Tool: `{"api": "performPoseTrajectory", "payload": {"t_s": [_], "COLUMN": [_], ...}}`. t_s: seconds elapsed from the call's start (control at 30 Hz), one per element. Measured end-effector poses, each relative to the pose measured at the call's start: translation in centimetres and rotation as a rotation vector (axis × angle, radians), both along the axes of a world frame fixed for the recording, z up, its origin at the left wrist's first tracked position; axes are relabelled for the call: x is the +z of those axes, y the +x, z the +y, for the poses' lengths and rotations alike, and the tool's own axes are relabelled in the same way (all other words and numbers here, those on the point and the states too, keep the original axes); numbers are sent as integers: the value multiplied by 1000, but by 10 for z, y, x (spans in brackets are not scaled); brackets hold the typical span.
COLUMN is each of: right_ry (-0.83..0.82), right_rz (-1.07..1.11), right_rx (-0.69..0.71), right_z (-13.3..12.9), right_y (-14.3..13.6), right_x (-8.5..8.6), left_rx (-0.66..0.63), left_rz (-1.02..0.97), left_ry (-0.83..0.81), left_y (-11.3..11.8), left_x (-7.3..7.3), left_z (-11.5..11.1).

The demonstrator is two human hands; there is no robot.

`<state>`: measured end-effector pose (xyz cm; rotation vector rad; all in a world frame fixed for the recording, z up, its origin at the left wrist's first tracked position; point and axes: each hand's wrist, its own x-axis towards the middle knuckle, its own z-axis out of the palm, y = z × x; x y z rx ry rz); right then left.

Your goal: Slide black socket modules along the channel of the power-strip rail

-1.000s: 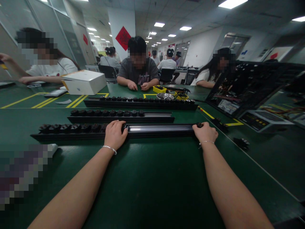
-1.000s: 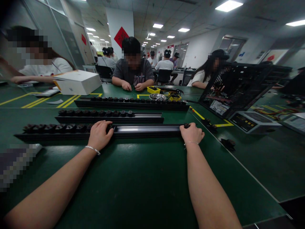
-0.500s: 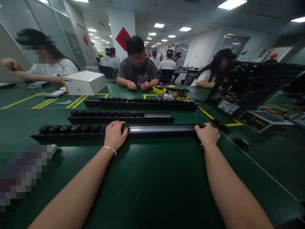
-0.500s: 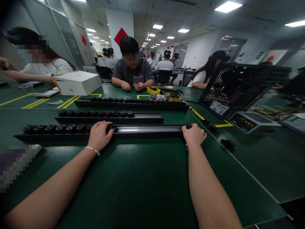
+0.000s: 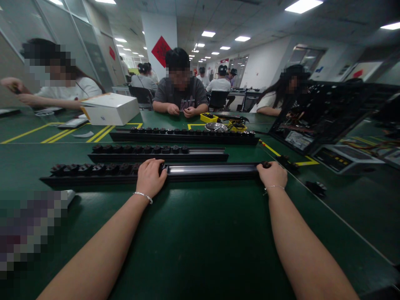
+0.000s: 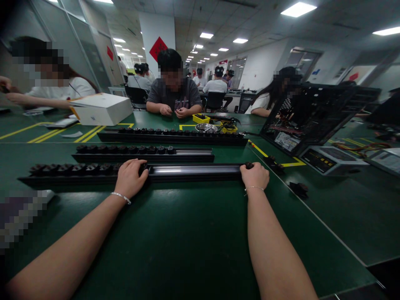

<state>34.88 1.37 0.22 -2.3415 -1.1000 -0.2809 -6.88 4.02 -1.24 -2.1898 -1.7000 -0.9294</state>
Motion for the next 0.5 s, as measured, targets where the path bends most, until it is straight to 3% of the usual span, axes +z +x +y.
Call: {"api": "performPoseTrajectory", "payload": {"t_s": [0.5], "right_ry": [-4], "right_rz": [28], "right_rx": [-48], "right_z": [-4], "right_y": [2], "right_x": [3], "left_rx": [4], "left_rz": [-8], "left_ry": [-2], "left_y": [0], "left_x": [0], "left_z": [0]}}
